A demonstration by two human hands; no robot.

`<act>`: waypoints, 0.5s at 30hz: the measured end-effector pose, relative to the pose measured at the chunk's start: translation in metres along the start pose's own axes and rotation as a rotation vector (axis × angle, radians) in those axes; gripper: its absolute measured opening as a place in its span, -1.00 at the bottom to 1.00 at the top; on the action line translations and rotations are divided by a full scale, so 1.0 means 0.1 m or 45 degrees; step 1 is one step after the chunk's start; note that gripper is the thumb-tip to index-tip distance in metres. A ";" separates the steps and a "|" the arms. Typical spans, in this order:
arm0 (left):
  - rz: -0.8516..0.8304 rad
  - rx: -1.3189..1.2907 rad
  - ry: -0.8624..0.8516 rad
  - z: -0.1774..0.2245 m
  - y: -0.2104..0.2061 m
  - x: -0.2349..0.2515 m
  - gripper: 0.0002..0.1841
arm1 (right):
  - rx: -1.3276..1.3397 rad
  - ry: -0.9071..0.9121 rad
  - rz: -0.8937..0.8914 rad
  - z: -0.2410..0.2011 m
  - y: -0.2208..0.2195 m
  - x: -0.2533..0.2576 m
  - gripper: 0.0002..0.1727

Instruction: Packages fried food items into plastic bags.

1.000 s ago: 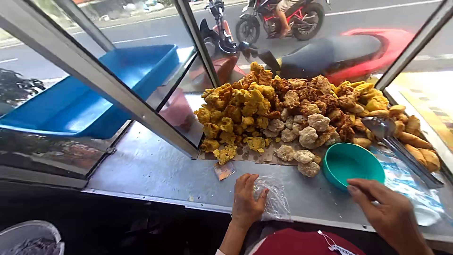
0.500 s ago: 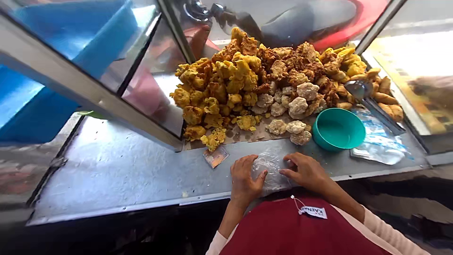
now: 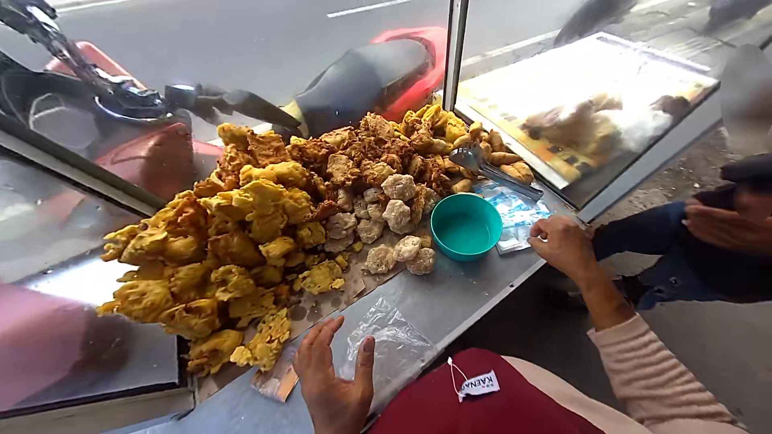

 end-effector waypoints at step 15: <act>-1.035 -0.116 -0.735 1.55 -1.67 0.97 -0.49 | 0.086 0.420 0.151 0.26 -0.17 0.11 -0.81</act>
Point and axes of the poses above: each hand's wrist, its own x-axis towards the middle knuckle, its own y-axis out of the back of the hand, z = x × y, the point moved 2 cm from there along x, towards the middle knuckle, and after that the axes turned 1 degree about z, right-handed, at the moved point
